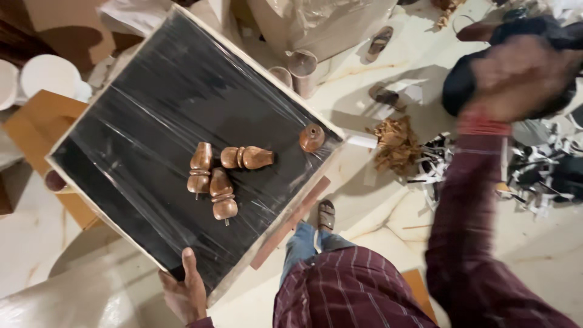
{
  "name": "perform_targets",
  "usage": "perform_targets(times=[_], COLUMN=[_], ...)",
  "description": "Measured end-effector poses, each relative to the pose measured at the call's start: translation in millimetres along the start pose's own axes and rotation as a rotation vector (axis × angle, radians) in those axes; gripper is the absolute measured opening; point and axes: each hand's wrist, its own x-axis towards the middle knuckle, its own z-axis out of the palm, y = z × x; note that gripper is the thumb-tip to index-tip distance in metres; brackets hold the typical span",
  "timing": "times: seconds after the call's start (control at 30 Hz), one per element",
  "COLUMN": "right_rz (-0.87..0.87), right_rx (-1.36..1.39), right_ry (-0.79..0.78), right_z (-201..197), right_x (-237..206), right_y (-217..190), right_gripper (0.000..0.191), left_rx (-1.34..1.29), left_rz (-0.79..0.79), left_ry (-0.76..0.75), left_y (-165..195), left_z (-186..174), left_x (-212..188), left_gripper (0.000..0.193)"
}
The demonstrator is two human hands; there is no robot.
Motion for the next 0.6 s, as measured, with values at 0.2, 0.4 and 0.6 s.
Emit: perform_targets(times=[0.2,0.4,0.6], right_rz=[0.282,0.84,0.273], right_rx=[0.581,1.027,1.032], right_ry=[-0.852,-1.128,-1.339], right_z=[159,144,105], right_x=[-131,-135,-140], right_y=[-70,-77,-86], right_gripper=[0.066,0.081,0.06], left_rx=[0.108,-0.012,-0.083], left_rz=[0.019,-0.027,0.076], left_ry=[0.029,0.035,0.065], left_y=[22,33,30], left_z=[-4,-3,0], left_x=[-3,-7,-6], left_gripper=[0.073,0.069,0.068])
